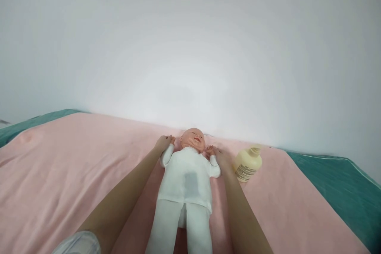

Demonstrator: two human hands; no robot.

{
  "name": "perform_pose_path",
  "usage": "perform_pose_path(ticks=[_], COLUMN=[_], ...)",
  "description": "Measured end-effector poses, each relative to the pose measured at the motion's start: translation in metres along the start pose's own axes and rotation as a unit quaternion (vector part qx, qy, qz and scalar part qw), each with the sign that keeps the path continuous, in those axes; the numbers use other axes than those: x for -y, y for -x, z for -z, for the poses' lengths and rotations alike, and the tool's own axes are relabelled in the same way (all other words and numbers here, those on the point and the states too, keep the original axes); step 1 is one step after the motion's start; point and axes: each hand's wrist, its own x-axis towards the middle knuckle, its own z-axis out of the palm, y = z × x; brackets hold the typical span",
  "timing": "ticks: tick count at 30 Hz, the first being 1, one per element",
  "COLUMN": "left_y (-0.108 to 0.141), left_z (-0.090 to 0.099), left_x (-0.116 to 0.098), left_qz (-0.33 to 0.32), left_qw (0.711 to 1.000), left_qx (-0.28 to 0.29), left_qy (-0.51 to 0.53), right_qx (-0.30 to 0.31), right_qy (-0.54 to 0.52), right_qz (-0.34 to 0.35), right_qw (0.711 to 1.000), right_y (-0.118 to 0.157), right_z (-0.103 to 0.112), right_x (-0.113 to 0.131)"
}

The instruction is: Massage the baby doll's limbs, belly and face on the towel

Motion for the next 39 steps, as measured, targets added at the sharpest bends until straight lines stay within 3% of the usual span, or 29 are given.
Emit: perform_pose_path(ticks=[4,9,15,18,21,24,29,34,39], left_y=[0.008,0.031,0.078,0.113,0.153,0.191,0.232,0.237,0.212], left_z=[0.001,0.013,0.045,0.067,0.086,0.097,0.095,0.089,0.106], left_x=[-0.003,-0.020,-0.045,-0.049,-0.040,-0.018,0.022,0.034,0.040], left_qz=[-0.032,-0.059,-0.162,-0.153,-0.112,-0.064,0.044,0.052,0.074], left_qw=[0.999,0.995,0.979,0.979,0.982,0.981,0.987,0.990,0.992], left_qx=[-0.017,-0.075,-0.119,-0.133,-0.151,-0.159,-0.124,-0.080,-0.105], left_qy=[-0.017,-0.006,0.046,0.028,-0.026,-0.091,-0.091,-0.105,0.002], right_qx=[0.008,-0.031,-0.043,-0.025,0.010,0.028,0.059,0.048,-0.027], right_qy=[-0.019,-0.075,-0.013,0.015,0.059,0.091,0.115,0.121,0.101], right_qz=[-0.034,0.018,0.083,0.095,0.064,-0.008,-0.068,-0.079,-0.126], right_qw=[0.999,0.997,0.996,0.995,0.996,0.995,0.989,0.988,0.986], right_y=[0.003,0.015,0.043,0.074,0.118,0.162,0.206,0.214,0.183], right_z=[-0.001,0.000,0.020,0.037,0.051,0.056,0.050,0.048,0.077], right_x=[-0.003,0.010,0.046,0.056,0.054,0.042,0.027,0.024,0.008])
